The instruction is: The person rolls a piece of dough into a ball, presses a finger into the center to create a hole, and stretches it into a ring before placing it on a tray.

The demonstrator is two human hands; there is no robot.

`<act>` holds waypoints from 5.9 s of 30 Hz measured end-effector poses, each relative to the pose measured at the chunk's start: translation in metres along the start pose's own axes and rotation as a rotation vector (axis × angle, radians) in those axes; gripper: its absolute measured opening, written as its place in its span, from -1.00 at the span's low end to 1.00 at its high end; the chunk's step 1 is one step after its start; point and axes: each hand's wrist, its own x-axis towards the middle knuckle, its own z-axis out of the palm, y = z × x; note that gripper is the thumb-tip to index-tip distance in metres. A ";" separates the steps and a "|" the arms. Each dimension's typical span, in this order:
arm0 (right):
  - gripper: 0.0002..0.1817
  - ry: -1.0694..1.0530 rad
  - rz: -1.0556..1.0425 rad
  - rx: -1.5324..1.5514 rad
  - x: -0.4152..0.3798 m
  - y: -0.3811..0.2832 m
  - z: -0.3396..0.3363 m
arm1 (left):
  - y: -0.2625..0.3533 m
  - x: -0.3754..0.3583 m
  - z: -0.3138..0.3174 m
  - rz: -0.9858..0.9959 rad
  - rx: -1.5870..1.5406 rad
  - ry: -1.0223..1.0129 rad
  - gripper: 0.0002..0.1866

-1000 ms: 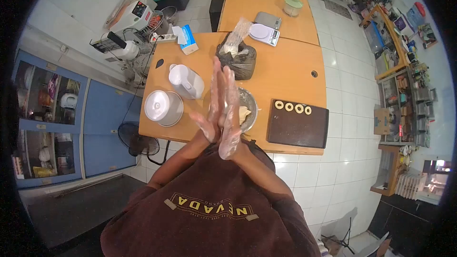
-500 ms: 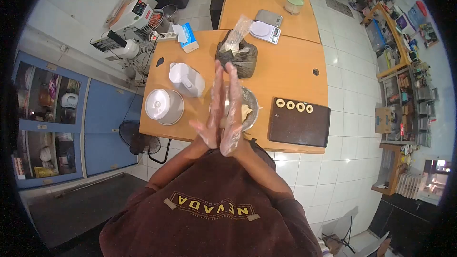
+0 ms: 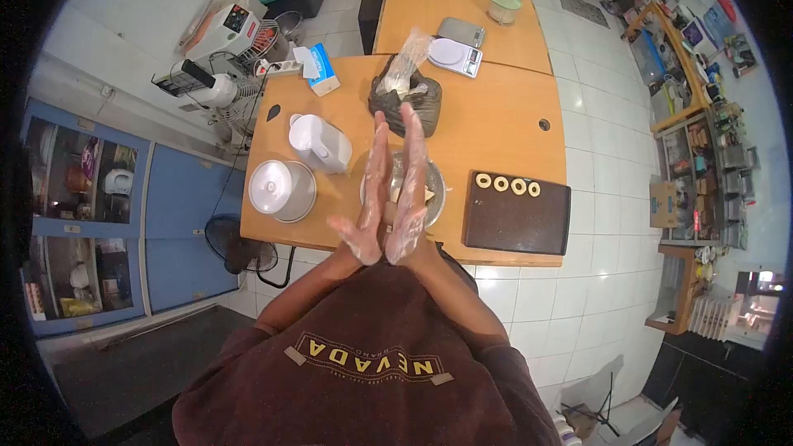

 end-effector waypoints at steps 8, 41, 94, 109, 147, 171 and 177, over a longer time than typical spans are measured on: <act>0.21 -0.168 0.083 -0.097 -0.019 -0.006 0.003 | -0.006 0.020 -0.018 -0.015 0.023 0.083 0.31; 0.20 -0.019 -0.121 -0.104 -0.007 -0.021 0.005 | 0.000 -0.003 0.001 0.001 -0.025 0.003 0.33; 0.07 -0.171 0.118 -0.160 -0.025 -0.001 0.015 | -0.003 -0.003 -0.017 -0.068 0.134 0.111 0.28; 0.06 -0.153 0.102 -0.092 -0.027 -0.003 0.020 | 0.006 0.000 -0.019 -0.115 0.057 0.134 0.37; 0.06 -0.038 0.042 -0.089 -0.006 0.004 0.013 | 0.022 0.005 -0.006 -0.079 0.004 0.135 0.37; -0.31 -0.111 -0.056 -0.588 0.003 -0.021 -0.041 | -0.018 -0.014 -0.009 -0.541 -1.481 0.402 -0.11; -0.65 -0.297 -0.013 -0.721 -0.013 -0.010 -0.042 | -0.014 -0.013 -0.015 -0.493 -1.278 0.365 -0.07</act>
